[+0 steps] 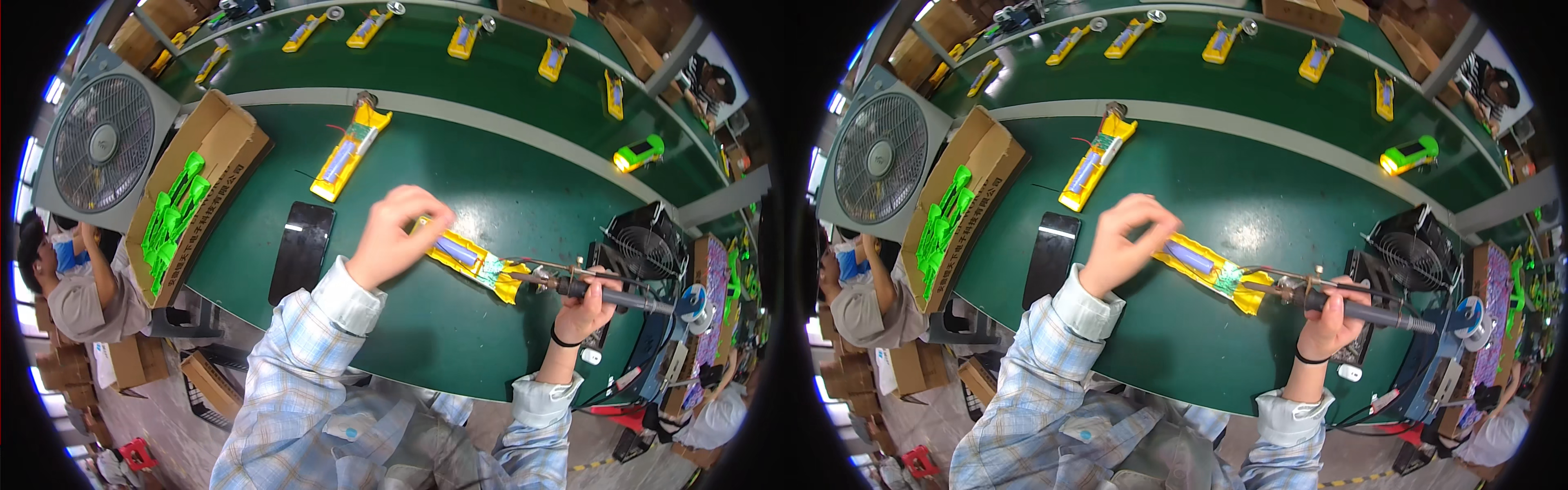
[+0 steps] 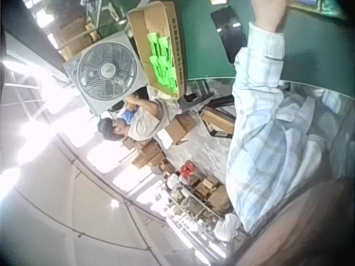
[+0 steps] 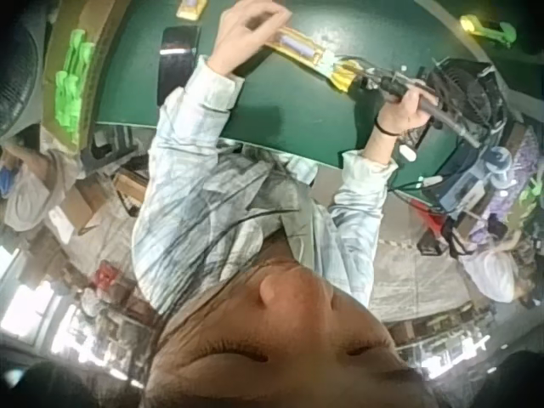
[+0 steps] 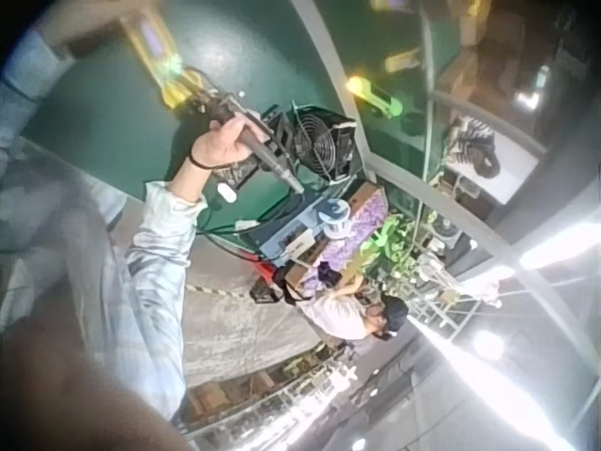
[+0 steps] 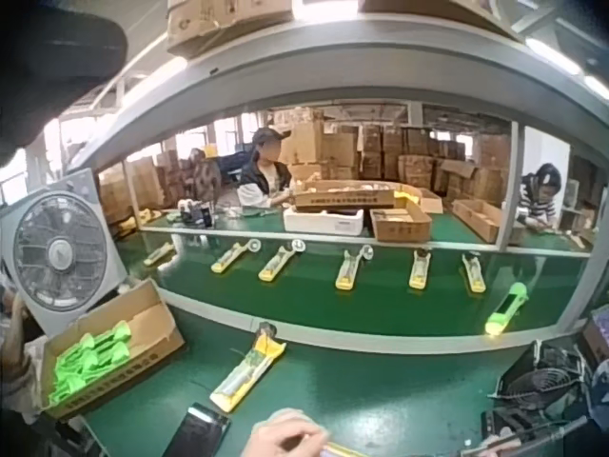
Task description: The person solders wires and circuit boards into flashlight casings using a soldering iron, places assembled flashlights onto the upper shelf, and takes new flashlight casing parts to solder additional electrical connections.
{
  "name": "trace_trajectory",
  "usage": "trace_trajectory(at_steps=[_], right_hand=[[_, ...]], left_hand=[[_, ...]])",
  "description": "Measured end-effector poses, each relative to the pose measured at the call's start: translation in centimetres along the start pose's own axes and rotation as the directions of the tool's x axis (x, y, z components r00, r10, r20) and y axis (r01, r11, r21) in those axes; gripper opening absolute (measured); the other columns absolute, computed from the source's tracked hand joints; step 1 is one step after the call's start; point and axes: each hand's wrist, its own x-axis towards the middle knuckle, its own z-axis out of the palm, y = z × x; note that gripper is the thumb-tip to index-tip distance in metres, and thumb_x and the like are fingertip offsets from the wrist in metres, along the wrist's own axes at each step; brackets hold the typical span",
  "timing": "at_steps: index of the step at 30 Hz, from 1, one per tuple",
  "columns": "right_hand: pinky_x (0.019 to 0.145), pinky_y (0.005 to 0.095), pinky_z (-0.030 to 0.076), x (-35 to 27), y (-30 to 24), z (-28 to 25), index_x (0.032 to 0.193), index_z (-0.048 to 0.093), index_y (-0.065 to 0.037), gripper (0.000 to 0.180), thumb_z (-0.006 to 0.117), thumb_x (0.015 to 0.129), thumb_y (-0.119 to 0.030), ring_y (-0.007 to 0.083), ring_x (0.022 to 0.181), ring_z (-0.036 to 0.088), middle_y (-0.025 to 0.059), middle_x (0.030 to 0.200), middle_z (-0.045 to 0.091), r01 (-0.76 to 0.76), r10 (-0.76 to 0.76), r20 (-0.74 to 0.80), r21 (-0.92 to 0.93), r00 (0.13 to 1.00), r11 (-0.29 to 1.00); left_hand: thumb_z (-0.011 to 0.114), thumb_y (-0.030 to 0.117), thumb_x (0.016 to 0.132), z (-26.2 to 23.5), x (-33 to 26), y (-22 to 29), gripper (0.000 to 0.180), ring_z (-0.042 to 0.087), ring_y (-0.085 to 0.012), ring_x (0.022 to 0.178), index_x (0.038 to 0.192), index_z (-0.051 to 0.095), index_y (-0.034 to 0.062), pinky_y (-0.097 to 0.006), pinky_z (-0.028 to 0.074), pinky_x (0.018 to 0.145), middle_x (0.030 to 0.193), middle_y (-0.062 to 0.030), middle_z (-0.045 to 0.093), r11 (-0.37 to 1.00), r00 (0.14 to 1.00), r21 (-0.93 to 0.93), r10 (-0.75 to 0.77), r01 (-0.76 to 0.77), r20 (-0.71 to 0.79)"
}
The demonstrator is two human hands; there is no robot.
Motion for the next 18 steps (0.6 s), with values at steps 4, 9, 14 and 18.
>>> trace_trajectory(at_steps=[4,9,14,18], right_hand=[[0.033,0.0129,0.022,0.5,-0.4,0.0,0.078,0.043,-0.005,0.014,0.049,0.075,-0.017,0.0024,0.044,0.031,0.0057,0.073,0.043,-0.034,0.040,-0.053,0.117,0.998,0.993],[0.034,0.0122,0.022,0.5,0.4,-0.8,0.079,0.043,-0.007,0.013,0.048,0.077,-0.019,0.0023,0.046,0.034,0.0045,0.080,0.046,-0.087,0.092,-0.047,0.101,0.995,0.991],[0.035,0.0140,0.024,-0.3,1.0,-0.1,0.084,0.045,-0.006,0.014,0.046,0.079,-0.020,0.0043,0.051,0.039,0.0016,0.079,0.046,-0.049,0.062,-0.163,0.082,0.985,0.995],[0.032,0.0131,0.019,0.5,0.3,-1.3,0.082,0.046,-0.005,0.021,0.046,0.077,-0.026,0.0024,0.043,0.037,0.0020,0.067,0.050,-0.077,0.085,-0.118,0.078,0.989,0.994]], left_hand=[[0.051,0.003,0.077,-2.6,0.7,-0.4,0.015,0.052,-0.0114,0.075,0.091,0.055,0.0009,-0.023,0.041,0.069,0.083,-0.0047,0.056,0.980,0.928,-0.119,-0.192,0.162,-0.320],[0.066,0.022,0.061,-1.9,-0.4,-1.0,0.046,0.047,-0.0243,0.094,0.102,0.052,0.0068,-0.035,0.033,0.086,0.097,-0.0099,0.054,0.977,0.953,0.067,0.182,-0.204,0.240],[0.067,0.030,0.055,-3.1,-2.4,-1.0,0.044,0.049,-0.0192,0.076,0.094,0.057,0.0127,-0.031,0.032,0.070,0.078,-0.0027,0.055,0.912,0.862,0.270,0.150,-0.310,0.484],[0.065,0.028,0.059,-5.1,-1.9,0.5,0.027,0.052,-0.0186,0.079,0.080,0.061,0.0108,-0.029,0.036,0.074,0.077,-0.0045,0.057,0.980,0.950,0.144,0.087,-0.135,0.301]])
